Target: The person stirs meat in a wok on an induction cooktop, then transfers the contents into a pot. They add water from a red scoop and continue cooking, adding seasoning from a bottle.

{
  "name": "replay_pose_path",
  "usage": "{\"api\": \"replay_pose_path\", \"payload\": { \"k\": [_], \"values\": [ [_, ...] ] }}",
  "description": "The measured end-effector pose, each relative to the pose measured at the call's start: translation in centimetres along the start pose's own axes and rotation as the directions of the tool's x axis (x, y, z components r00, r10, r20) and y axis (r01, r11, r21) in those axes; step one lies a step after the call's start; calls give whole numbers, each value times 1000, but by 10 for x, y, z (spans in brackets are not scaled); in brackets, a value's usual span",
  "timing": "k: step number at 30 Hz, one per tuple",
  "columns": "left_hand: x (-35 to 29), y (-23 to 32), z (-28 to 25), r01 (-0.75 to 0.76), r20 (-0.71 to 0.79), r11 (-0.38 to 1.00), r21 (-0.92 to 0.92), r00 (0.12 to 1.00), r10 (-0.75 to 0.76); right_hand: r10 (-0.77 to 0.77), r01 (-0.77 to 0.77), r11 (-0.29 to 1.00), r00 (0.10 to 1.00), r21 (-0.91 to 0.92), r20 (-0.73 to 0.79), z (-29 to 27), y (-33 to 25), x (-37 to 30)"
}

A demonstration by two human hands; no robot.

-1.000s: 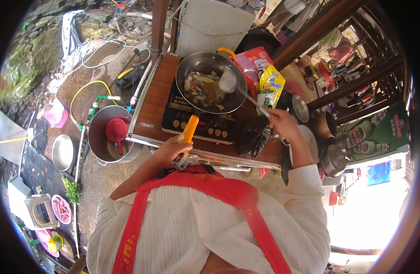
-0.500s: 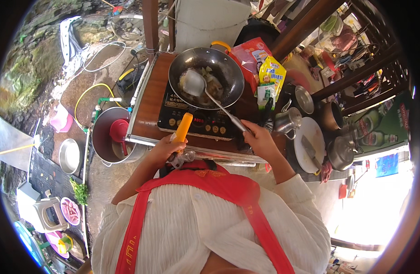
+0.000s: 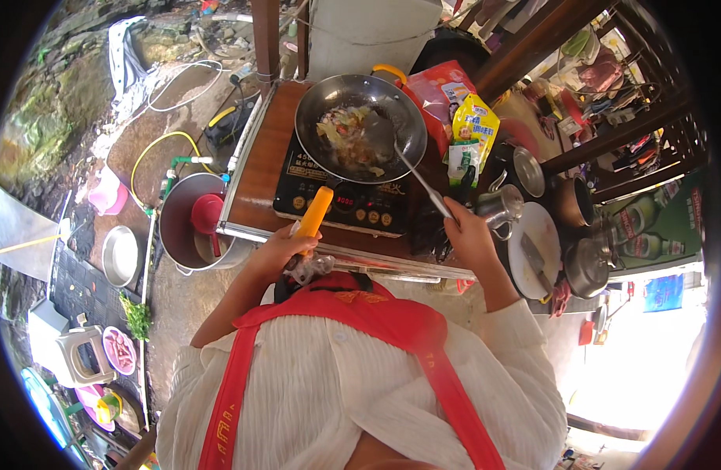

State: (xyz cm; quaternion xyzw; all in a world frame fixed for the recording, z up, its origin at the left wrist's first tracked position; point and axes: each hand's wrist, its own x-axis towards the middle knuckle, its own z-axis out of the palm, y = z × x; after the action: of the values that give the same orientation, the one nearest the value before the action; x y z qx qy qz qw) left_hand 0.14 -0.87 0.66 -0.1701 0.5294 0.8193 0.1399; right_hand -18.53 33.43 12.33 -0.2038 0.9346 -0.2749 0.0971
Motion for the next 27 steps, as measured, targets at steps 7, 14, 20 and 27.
{"api": "replay_pose_path", "payload": {
  "k": [7, 14, 20, 27],
  "values": [
    [1, -2, -3, -15, 18, 1000, -8, 1000, 15, -292, 310, 921, 950, -237, 110, 4, -21, -41],
    [4, -4, -4, -43, 51, 999, -30, 998, 45, -204, 134, 891, 972, -434, -118, 54, -17, 29],
    [5, -4, -5, -30, 87, 997, -71, 996, 36, -220, 129, 869, 966, -478, -138, 75, -41, 66],
    [4, -2, -8, -6, 91, 997, -78, 996, 13, -324, 280, 809, 946, -517, 5, -10, -58, -2]
  ]
}}
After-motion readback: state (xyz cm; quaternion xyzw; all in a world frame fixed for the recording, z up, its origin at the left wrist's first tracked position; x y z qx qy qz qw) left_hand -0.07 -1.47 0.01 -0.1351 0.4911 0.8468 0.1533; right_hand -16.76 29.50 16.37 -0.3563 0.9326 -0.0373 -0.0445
